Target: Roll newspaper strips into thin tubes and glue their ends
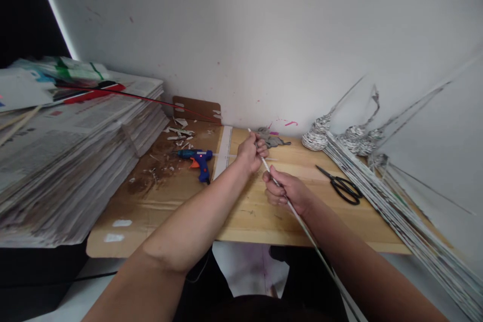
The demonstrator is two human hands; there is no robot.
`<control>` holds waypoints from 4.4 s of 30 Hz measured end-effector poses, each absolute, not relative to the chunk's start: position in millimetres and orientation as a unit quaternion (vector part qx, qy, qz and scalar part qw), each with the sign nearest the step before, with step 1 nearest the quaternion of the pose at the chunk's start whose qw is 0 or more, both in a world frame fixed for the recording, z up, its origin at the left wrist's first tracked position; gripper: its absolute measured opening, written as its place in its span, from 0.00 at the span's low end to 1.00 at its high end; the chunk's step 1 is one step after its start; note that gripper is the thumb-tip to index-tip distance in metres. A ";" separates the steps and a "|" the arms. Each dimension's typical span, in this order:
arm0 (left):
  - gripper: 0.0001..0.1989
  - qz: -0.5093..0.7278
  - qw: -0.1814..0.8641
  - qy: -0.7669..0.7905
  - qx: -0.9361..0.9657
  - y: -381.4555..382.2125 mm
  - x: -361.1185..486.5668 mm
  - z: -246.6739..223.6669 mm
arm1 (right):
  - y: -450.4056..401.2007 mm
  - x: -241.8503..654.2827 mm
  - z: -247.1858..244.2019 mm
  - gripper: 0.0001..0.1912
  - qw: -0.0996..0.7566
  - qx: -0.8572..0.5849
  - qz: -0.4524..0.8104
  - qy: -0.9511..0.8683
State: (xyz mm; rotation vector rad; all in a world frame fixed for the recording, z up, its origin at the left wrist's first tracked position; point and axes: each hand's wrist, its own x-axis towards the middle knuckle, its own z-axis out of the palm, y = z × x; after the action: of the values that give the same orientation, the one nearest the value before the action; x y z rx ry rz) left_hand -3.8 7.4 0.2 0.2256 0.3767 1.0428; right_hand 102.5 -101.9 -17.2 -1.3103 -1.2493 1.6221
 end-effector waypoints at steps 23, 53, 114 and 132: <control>0.15 0.488 0.820 0.228 0.192 6.8 -2.3 -5.1 | -89.6 110.5 -12.0 0.18 0.423 -0.503 0.636 -0.405; 0.10 0.412 0.785 0.239 0.396 -144.7 -59.2 2.8 | -200.4 105.6 0.0 0.21 0.361 -0.450 0.630 -0.520; 0.14 0.576 0.695 0.351 0.250 -181.8 -130.7 -29.9 | -135.8 -5.5 15.1 0.12 0.364 -0.502 0.548 -0.561; 0.11 0.584 0.702 0.366 0.181 -190.0 -159.9 -32.6 | -28.1 -50.7 -4.8 0.20 0.169 -0.607 0.254 -0.733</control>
State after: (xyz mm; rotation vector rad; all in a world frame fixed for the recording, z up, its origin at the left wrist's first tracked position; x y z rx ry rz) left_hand -159.9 -190.0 -32.6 0.4019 0.8154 1.3000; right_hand -50.7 -28.1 -4.8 -1.7264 -2.0843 0.7228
